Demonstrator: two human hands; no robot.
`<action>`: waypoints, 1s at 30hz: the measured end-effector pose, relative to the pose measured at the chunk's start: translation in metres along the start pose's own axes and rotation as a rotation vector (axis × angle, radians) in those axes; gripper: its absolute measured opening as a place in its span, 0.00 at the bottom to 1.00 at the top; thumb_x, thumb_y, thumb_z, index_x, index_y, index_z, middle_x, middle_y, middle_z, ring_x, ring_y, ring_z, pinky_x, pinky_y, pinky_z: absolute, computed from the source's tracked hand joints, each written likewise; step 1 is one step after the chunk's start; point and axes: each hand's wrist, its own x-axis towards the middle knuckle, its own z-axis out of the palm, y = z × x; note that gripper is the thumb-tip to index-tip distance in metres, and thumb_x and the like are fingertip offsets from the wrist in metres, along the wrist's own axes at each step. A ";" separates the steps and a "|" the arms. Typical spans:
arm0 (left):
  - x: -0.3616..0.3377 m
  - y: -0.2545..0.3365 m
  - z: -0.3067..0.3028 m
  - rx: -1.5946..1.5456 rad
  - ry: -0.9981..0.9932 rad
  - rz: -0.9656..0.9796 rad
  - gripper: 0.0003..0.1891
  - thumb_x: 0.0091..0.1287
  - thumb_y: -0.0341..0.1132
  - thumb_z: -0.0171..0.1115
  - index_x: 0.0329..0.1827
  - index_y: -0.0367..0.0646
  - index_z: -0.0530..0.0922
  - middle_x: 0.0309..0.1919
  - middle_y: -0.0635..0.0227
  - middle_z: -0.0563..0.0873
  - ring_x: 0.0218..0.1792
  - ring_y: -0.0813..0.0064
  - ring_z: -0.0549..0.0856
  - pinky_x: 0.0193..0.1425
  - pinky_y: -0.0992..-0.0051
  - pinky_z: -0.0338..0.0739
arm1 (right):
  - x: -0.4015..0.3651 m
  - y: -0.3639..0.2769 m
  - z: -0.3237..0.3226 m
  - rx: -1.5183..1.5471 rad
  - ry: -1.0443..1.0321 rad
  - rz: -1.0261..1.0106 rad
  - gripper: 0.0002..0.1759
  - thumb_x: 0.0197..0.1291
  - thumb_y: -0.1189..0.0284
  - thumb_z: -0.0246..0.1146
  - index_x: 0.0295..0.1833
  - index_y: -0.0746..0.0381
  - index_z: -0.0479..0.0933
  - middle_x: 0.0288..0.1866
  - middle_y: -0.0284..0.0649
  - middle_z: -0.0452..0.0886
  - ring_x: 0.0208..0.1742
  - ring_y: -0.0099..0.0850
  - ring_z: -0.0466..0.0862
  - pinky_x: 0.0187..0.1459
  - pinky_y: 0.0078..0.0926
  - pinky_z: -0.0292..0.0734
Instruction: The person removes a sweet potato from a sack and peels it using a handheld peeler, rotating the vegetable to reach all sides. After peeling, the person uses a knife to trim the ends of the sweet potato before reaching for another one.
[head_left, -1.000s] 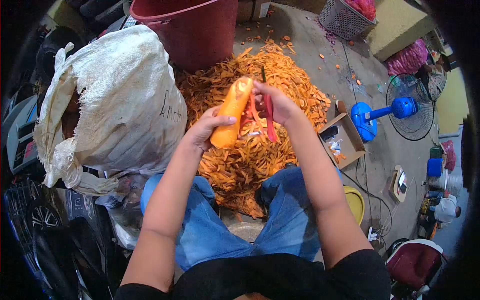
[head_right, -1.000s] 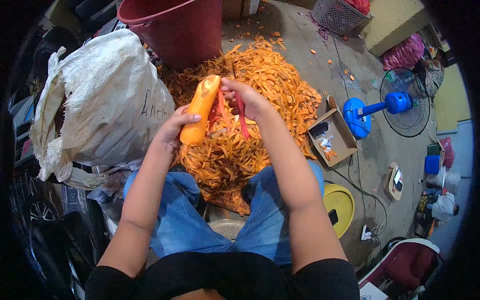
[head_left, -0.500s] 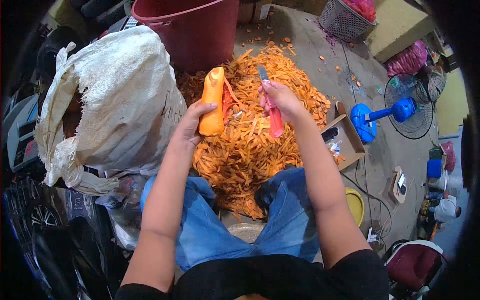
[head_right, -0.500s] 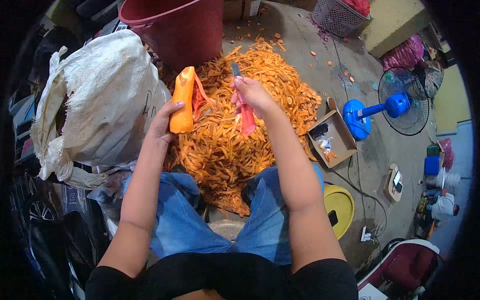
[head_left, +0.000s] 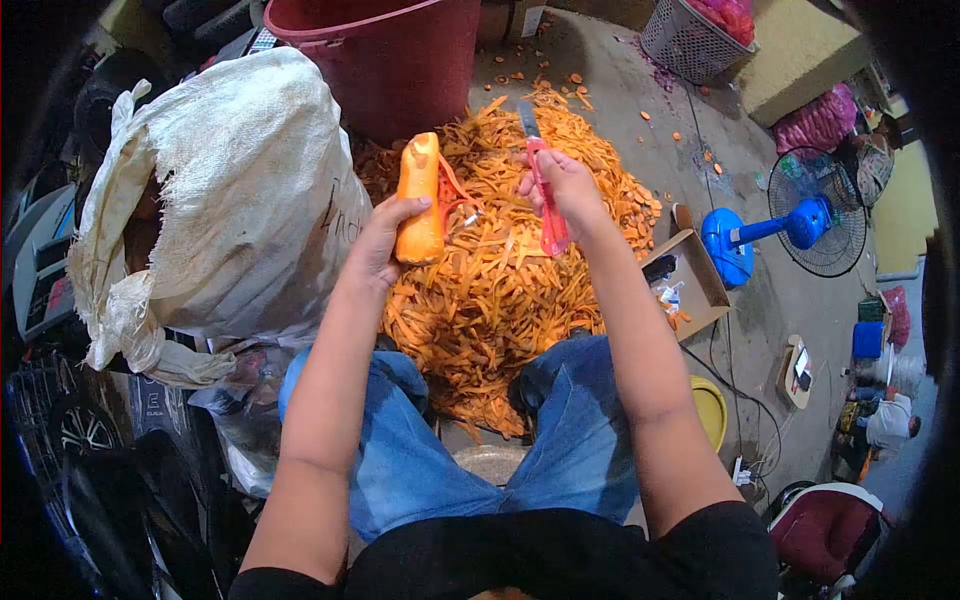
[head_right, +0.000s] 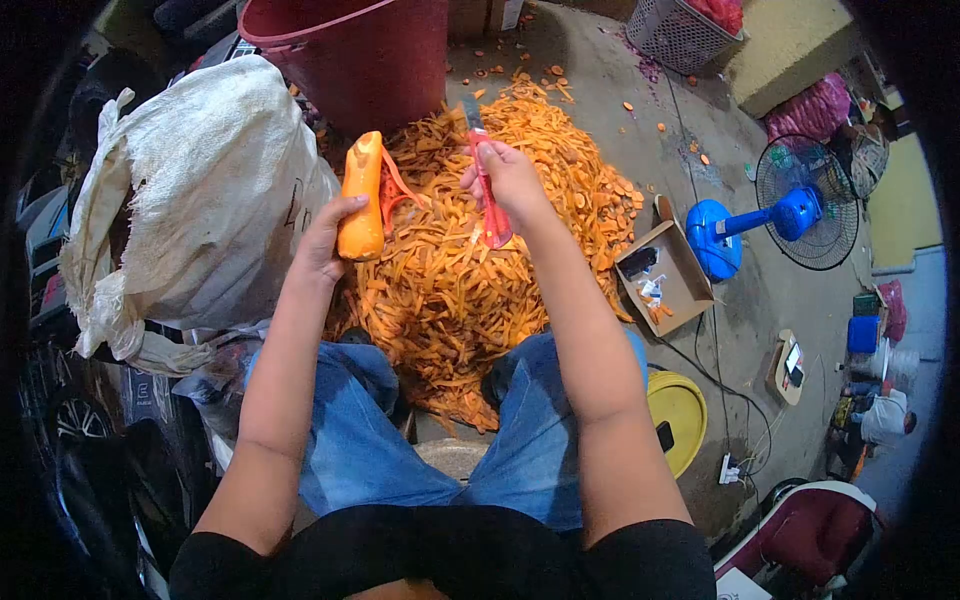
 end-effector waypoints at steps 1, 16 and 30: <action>0.001 -0.001 0.001 -0.001 0.001 0.000 0.22 0.47 0.34 0.59 0.45 0.35 0.64 0.32 0.62 0.74 0.30 0.70 0.78 0.34 0.72 0.77 | 0.001 0.002 0.000 0.000 -0.001 0.001 0.13 0.59 0.68 0.45 0.45 0.65 0.65 0.21 0.33 0.71 0.16 0.16 0.67 0.18 0.13 0.64; -0.006 -0.011 0.019 0.242 -0.274 -0.041 0.27 0.45 0.32 0.60 0.50 0.36 0.64 0.39 0.68 0.74 0.38 0.80 0.74 0.44 0.81 0.68 | 0.005 0.044 0.033 0.427 -0.165 0.135 0.12 0.51 0.67 0.49 0.39 0.62 0.70 0.29 0.35 0.75 0.28 0.22 0.74 0.31 0.17 0.68; 0.006 -0.003 -0.002 0.259 -0.083 -0.033 0.21 0.48 0.32 0.58 0.46 0.36 0.66 0.33 0.67 0.77 0.30 0.80 0.77 0.34 0.82 0.72 | -0.010 0.023 0.029 -1.174 0.151 -0.360 0.12 0.44 0.66 0.53 0.32 0.63 0.66 0.24 0.51 0.74 0.28 0.44 0.75 0.29 0.37 0.70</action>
